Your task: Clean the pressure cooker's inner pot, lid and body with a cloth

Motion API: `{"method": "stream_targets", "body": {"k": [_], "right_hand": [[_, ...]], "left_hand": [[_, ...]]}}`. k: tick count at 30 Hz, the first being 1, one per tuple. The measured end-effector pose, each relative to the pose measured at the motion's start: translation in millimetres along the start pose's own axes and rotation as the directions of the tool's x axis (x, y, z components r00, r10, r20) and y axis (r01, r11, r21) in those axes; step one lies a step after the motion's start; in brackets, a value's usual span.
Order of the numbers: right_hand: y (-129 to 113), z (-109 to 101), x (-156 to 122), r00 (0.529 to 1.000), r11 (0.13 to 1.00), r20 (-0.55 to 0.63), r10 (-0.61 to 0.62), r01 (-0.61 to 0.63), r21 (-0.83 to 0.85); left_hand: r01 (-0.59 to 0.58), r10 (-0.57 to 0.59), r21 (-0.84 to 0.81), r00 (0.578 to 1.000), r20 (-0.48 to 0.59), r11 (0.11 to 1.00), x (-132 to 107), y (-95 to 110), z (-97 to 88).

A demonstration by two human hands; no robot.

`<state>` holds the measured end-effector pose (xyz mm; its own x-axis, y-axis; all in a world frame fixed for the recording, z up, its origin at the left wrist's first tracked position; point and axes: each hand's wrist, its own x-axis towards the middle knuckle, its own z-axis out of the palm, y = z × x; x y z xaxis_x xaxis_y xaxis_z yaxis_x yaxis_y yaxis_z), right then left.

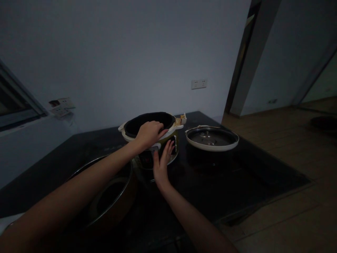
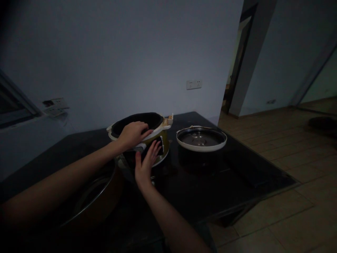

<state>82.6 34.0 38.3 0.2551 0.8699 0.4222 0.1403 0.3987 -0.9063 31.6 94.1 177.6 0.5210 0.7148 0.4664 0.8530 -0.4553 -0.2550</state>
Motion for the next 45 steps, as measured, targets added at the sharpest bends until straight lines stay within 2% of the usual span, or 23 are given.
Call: {"method": "stream_targets", "body": {"k": [3, 7, 11, 14, 17, 20, 22, 24, 27, 29, 31, 33, 36, 39, 41, 45], "right_hand": [[-1.7, -5.8, 19.4, 1.000, 0.997, -0.005, 0.014, -0.014, 0.082], [17.7, -14.5, 44.8, 0.992, 0.970, -0.091, 0.085, -0.061, 0.236], [35.3, -13.7, 44.6, 0.975, 0.977, -0.151, 0.160, -0.135, 0.163], [30.0, -4.5, 24.0, 0.987, 0.996, -0.139, 0.085, -0.080, 0.041], [11.0, 4.0, 8.5, 0.996, 1.000, -0.091, -0.025, 0.024, -0.013], [-2.1, 4.8, 14.0, 0.994, 0.996, -0.078, -0.081, 0.078, -0.041], [1.9, 1.5, 26.5, 0.991, 0.997, -0.110, -0.078, 0.074, -0.037], [16.9, -3.1, 40.0, 0.988, 1.000, -0.153, -0.023, 0.024, 0.005], [48.7, -10.2, 51.8, 0.973, 0.984, -0.173, 0.156, -0.138, 0.111], [63.9, -13.6, 50.5, 0.959, 0.966, -0.160, 0.233, -0.210, 0.148], [66.4, -15.1, 42.2, 0.958, 0.964, -0.155, 0.242, -0.219, 0.152], [55.0, -14.3, 29.4, 0.972, 0.977, -0.143, 0.187, -0.168, 0.131], [24.6, -10.2, 10.8, 0.998, 0.998, -0.038, -0.055, 0.055, 0.004], [2.9, -5.7, 2.6, 0.947, 0.945, 0.182, -0.264, 0.292, -0.148], [-0.1, -4.9, 2.1, 0.914, 0.909, 0.270, -0.304, 0.363, -0.207], [9.3, -13.1, -0.3, 0.906, 0.904, 0.314, -0.285, 0.363, -0.227]], "left_hand": [[0.022, -0.022, 0.023, 1.000, -0.022, 0.999, -0.9, 3.1, 2.5], [0.013, -0.011, 0.046, 0.999, -0.032, 0.999, -2.0, 4.0, 3.6], [-0.004, 0.007, 0.062, 0.999, -0.054, 0.998, -2.5, 2.7, 4.8], [-0.005, 0.010, 0.064, 0.998, -0.064, 0.998, -3.2, 1.9, 5.9], [-0.011, 0.015, 0.049, 0.997, -0.075, 0.999, -4.2, 1.6, 6.2], [-0.024, 0.027, 0.038, 0.996, -0.081, 0.999, -4.8, 1.0, 6.0], [-0.037, 0.040, 0.042, 0.996, -0.082, 0.998, -4.9, 0.2, 6.1], [-0.052, 0.056, 0.050, 0.995, -0.081, 0.997, -4.9, -1.5, 6.5], [-0.086, 0.090, 0.044, 0.992, -0.087, 0.995, -5.5, -7.0, 7.5], [-0.124, 0.125, 0.022, 0.987, -0.102, 0.992, -6.3, -12.8, 8.4], [-0.163, 0.161, -0.009, 0.980, -0.114, 0.987, -7.1, -19.6, 9.4], [-0.191, 0.185, -0.042, 0.975, -0.124, 0.981, -8.0, -26.3, 10.5], [-0.221, 0.207, -0.096, 0.969, -0.135, 0.971, -9.8, -35.0, 12.1], [-0.242, 0.222, -0.140, 0.964, -0.143, 0.960, -13.2, -42.0, 12.7], [-0.260, 0.240, -0.154, 0.961, -0.137, 0.953, -16.1, -46.0, 12.0], [-0.296, 0.280, -0.175, 0.953, -0.113, 0.939, -21.0, -50.6, 7.6]]}}
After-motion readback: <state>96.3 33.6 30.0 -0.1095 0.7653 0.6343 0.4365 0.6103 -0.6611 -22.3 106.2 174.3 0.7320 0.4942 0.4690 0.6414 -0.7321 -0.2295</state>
